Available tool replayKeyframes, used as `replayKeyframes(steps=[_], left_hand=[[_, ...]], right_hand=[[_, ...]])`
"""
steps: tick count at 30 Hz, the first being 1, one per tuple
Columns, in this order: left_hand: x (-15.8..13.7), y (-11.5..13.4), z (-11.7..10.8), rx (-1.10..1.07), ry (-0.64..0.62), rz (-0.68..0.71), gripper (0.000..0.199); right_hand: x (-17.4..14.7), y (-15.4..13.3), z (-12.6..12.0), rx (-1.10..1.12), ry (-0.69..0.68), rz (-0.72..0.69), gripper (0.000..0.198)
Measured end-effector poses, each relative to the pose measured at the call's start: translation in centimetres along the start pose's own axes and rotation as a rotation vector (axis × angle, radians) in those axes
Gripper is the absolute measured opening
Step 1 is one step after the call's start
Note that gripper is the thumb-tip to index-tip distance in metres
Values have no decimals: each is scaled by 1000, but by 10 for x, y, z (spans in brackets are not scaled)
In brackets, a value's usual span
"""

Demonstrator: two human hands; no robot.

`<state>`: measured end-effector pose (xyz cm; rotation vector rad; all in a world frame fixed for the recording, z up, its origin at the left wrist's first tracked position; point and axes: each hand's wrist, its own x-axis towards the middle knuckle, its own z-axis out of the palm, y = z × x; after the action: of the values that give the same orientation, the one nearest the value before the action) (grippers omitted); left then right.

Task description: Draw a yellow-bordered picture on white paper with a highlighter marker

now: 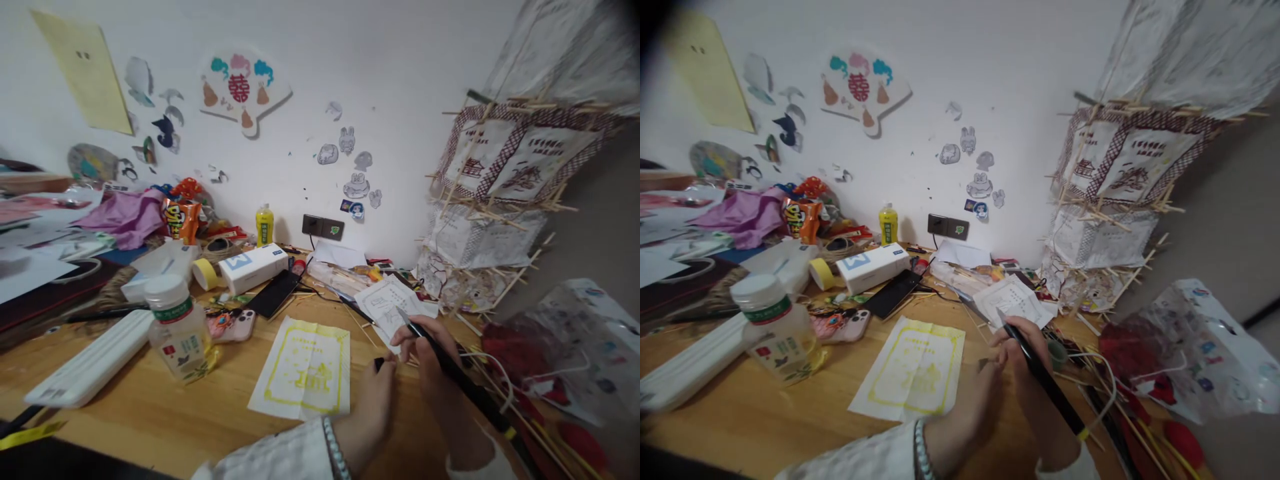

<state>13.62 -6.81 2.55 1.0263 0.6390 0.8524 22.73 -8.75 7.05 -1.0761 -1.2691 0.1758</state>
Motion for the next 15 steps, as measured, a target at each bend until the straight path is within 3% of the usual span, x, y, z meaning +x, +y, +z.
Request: replayKeyframes(steps=[4,6,8,11,15], left_hand=[[6,13,10,332,-174,191,38],[4,19,14,504,-286,277,44],[-2,24,11,704,-359,334,37],[-12,33,-10,1039,-412,358,17],[-18,49,-60,1428,-395,346,16]], right_hand=[[0,-3,-13,-207,105,-26,24],[0,2,-17,-285,136,8,27],[-3,14,-21,-304,189,67,31],[-8,38,-28,-243,220,168,41],[-16,62,-29,-197,141,112,36]])
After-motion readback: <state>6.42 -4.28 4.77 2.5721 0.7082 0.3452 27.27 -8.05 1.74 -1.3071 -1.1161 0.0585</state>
